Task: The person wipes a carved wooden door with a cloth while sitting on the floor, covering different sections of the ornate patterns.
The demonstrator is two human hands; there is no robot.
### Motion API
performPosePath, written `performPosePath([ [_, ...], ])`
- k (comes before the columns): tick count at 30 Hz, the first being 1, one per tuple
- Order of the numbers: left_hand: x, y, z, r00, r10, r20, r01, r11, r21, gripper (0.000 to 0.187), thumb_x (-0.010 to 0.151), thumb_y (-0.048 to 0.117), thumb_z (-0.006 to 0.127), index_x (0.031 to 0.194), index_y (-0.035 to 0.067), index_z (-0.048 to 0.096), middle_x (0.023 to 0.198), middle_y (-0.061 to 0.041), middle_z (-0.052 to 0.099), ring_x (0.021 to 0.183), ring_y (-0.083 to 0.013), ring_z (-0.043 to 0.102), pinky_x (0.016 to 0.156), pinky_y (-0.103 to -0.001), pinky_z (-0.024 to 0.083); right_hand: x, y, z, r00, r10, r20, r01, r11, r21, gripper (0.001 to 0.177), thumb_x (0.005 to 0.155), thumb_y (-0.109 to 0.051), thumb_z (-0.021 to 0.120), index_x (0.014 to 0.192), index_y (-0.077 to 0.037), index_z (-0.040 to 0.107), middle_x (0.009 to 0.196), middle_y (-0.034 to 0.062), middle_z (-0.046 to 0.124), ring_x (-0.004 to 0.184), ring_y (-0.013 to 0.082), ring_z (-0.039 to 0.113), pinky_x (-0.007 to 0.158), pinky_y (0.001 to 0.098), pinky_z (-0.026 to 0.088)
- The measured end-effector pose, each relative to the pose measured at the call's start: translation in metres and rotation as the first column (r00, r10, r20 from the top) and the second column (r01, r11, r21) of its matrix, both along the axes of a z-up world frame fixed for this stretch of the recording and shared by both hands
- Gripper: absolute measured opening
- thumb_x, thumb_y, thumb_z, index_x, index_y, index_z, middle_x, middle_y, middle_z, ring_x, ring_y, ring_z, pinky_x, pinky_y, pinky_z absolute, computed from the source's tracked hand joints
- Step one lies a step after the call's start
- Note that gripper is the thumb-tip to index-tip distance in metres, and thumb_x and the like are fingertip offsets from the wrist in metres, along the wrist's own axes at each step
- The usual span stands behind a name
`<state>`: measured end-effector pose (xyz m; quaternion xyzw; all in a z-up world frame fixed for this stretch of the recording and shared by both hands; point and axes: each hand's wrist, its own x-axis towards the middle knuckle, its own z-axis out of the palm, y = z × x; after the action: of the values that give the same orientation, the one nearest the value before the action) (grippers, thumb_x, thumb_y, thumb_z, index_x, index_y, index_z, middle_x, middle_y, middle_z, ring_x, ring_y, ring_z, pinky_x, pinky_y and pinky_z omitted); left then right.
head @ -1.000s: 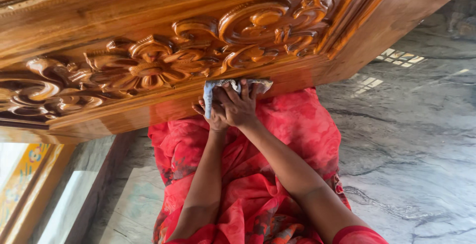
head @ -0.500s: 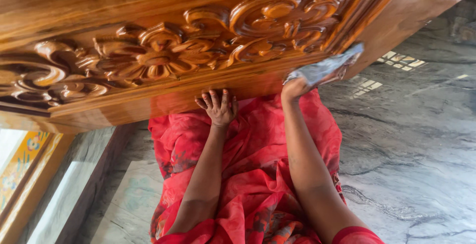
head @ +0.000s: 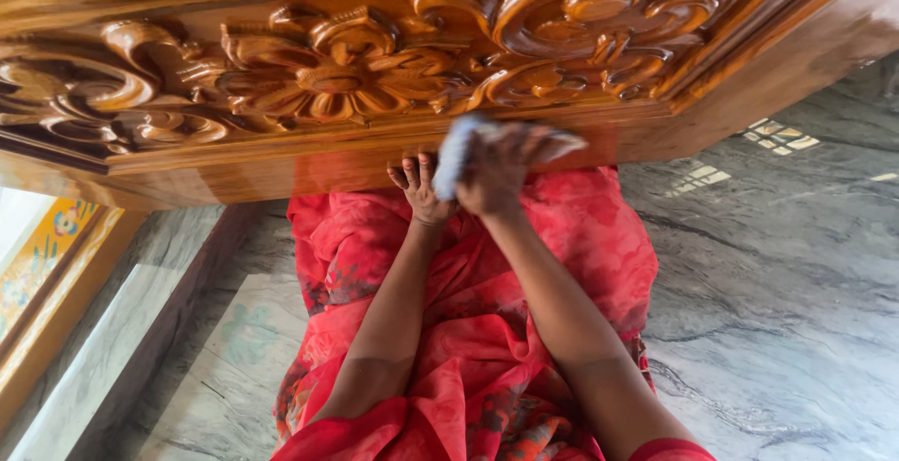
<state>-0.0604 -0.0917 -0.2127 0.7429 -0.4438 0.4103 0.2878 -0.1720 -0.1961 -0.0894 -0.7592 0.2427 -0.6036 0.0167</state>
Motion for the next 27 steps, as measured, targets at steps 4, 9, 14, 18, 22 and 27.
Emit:
performPosePath([
  [4,0.006,0.002,-0.011,0.993,0.077,-0.092,-0.065,0.99,0.126,0.066,0.094,0.043,0.056,0.152,0.012,0.051,0.173,-0.011,0.019,0.162,-0.0396,0.003,0.125,-0.069,-0.005,0.0,0.023,0.035,0.958,-0.045,-0.284,-0.013,0.98,-0.201,0.059,0.112,-0.067,0.033,0.164,-0.045,0.016,0.178,0.001,-0.008,0.165,0.0299,-0.015,0.128,0.0627,-0.02],
  [9,-0.004,0.002,0.011,0.998,-0.051,0.033,0.052,0.998,-0.025,0.064,0.1,0.045,0.061,0.159,0.024,0.045,0.176,-0.012,0.004,0.162,-0.0369,-0.007,0.127,-0.065,-0.008,-0.012,-0.055,0.019,0.94,-0.134,0.313,0.092,0.985,0.147,0.085,0.104,-0.074,0.023,0.171,-0.027,-0.001,0.176,0.0027,-0.015,0.161,0.0242,-0.017,0.128,0.0544,-0.014],
  [14,-0.01,0.002,0.034,0.998,-0.051,0.035,0.053,0.998,-0.035,0.067,0.099,0.042,0.069,0.159,0.024,0.044,0.177,-0.011,0.003,0.163,-0.0357,-0.007,0.127,-0.064,-0.008,-0.088,-0.17,-0.025,0.693,-0.348,0.631,-0.094,0.824,0.558,0.072,0.109,-0.061,0.021,0.166,-0.017,0.022,0.174,0.0115,0.026,0.16,0.0274,0.022,0.135,0.051,0.01],
  [18,-0.012,0.002,0.036,0.998,-0.056,0.021,0.056,0.998,-0.029,0.068,0.098,0.042,0.068,0.159,0.024,0.044,0.176,-0.011,0.003,0.163,-0.0353,-0.007,0.126,-0.065,-0.009,-0.122,-0.194,-0.013,0.101,-0.352,0.93,-0.789,0.541,0.291,0.082,0.1,-0.064,0.02,0.161,-0.01,0.022,0.167,0.0163,0.024,0.153,0.0357,0.026,0.125,0.0513,0.023],
  [22,-0.012,0.004,0.041,0.998,-0.058,0.035,0.059,0.998,-0.035,0.069,0.1,0.041,0.068,0.161,0.025,0.041,0.176,-0.01,0.004,0.163,-0.0347,-0.007,0.128,-0.066,-0.006,-0.088,-0.173,-0.049,0.476,-0.422,0.771,-0.408,0.67,0.62,0.082,0.107,-0.057,0.029,0.163,-0.002,0.004,0.171,0.0196,0.003,0.159,0.0323,0.012,0.131,0.0479,0.017],
  [27,-0.013,0.002,0.042,0.998,-0.052,0.043,0.054,0.998,-0.04,0.068,0.101,0.041,0.065,0.162,0.024,0.039,0.177,-0.011,0.003,0.163,-0.0357,-0.007,0.127,-0.065,-0.007,-0.017,-0.087,-0.084,0.928,0.004,0.373,-0.101,0.965,0.241,0.068,0.113,-0.056,0.034,0.156,-0.004,0.039,0.173,0.0207,0.026,0.157,0.0348,0.024,0.129,0.0512,0.016],
])
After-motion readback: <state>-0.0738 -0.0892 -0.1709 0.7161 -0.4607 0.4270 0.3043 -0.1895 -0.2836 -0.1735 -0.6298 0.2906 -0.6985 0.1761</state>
